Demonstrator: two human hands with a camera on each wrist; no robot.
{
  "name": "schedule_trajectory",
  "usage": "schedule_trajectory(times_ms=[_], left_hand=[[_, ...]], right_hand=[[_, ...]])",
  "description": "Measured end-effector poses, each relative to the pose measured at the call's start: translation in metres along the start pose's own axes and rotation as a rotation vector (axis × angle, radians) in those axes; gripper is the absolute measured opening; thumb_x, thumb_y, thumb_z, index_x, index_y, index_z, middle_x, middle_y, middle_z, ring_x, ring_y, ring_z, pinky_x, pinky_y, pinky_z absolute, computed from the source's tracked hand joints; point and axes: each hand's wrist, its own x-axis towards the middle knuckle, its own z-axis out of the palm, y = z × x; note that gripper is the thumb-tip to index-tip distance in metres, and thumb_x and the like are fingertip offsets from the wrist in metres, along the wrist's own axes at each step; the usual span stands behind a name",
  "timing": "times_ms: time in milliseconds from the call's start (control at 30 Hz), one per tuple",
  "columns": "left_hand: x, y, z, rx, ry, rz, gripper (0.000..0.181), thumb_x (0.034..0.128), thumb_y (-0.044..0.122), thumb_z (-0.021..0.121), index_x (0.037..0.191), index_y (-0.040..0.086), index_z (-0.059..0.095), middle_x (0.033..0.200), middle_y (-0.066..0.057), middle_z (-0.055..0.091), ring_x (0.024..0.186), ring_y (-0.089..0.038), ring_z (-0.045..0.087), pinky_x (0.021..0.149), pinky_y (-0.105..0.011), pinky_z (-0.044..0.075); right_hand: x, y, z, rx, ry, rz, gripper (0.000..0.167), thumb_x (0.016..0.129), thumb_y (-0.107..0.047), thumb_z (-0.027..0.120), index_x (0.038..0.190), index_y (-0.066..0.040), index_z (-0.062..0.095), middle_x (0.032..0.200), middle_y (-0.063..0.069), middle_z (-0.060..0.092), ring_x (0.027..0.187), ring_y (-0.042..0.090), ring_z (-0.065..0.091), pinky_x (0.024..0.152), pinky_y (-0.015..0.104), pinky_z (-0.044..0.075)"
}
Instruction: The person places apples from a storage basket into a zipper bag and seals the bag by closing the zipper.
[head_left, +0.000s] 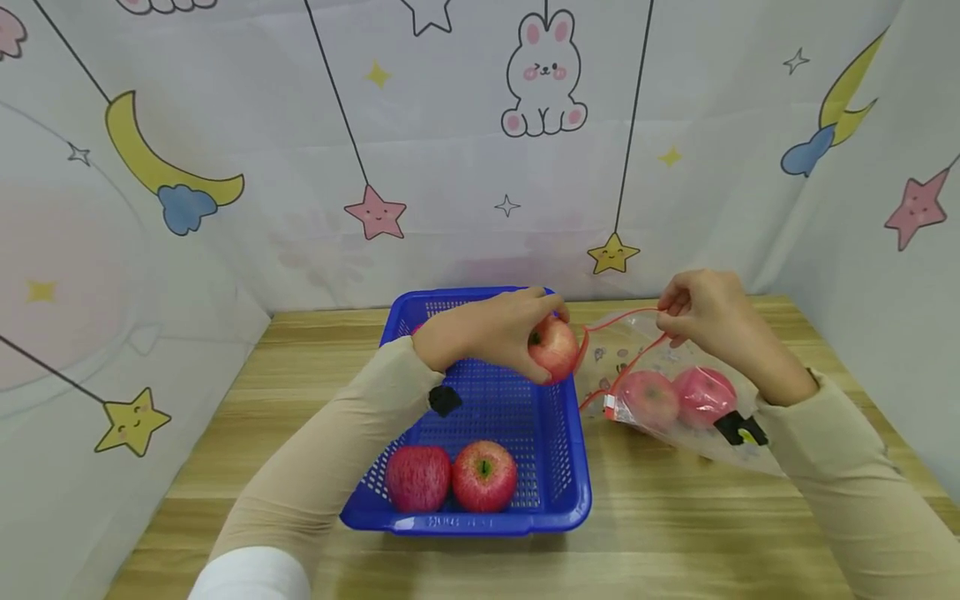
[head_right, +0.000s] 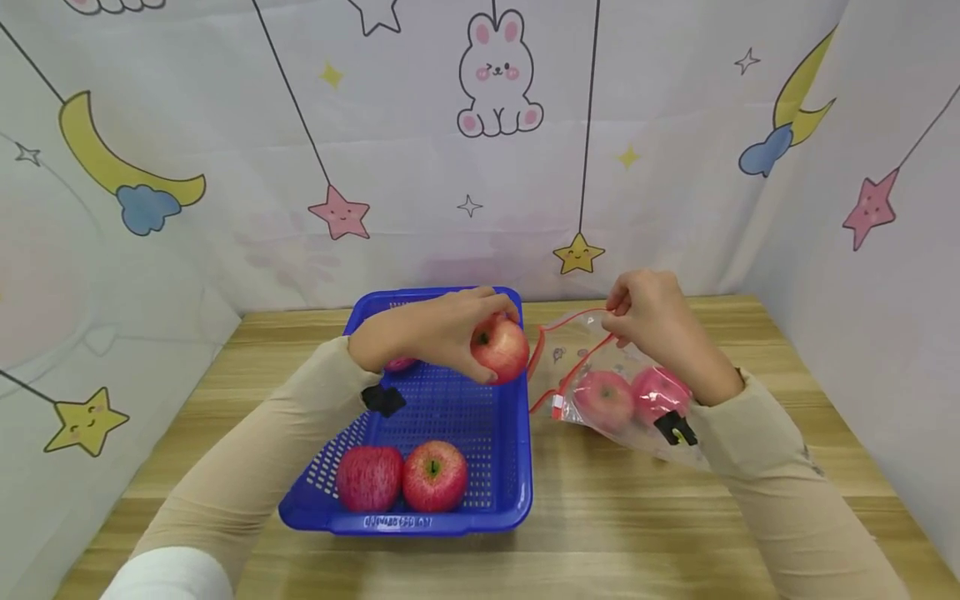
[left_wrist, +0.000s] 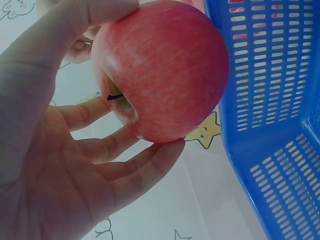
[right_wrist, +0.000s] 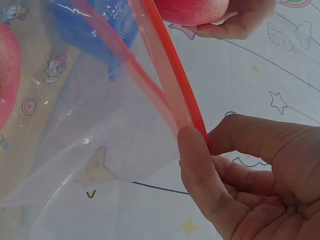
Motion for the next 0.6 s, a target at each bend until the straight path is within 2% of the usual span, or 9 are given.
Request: schedule_trajectory(times_ms=[200,600], left_hand=[[0.009,0.007,0.005,-0.002,0.019,0.035,0.063,0.0774,0.03,0.082,0.129,0.009,0.053,0.116,-0.006,0.054,0.103,-0.017,0.055,0.086,-0.024,0.047],[0.023,0.014,0.015,0.037,0.039,0.085,0.068,0.0752,0.032,0.082,0.131,0.009,0.051,0.117,-0.009,0.053,0.102,-0.021,0.055,0.088,-0.025,0.046]], right_hand=[[0.001,0.0,0.0,-0.003,0.005,-0.01,0.006,0.084,0.004,0.068,0.087,0.008,0.064,0.072,0.011,0.064,0.053,0.019,0.067,0.051,0.026,0.054],[0.001,0.003,-0.001,0.003,0.008,0.006,0.008,0.084,0.003,0.069,0.087,0.008,0.064,0.071,0.011,0.065,0.053,0.02,0.067,0.051,0.025,0.053]])
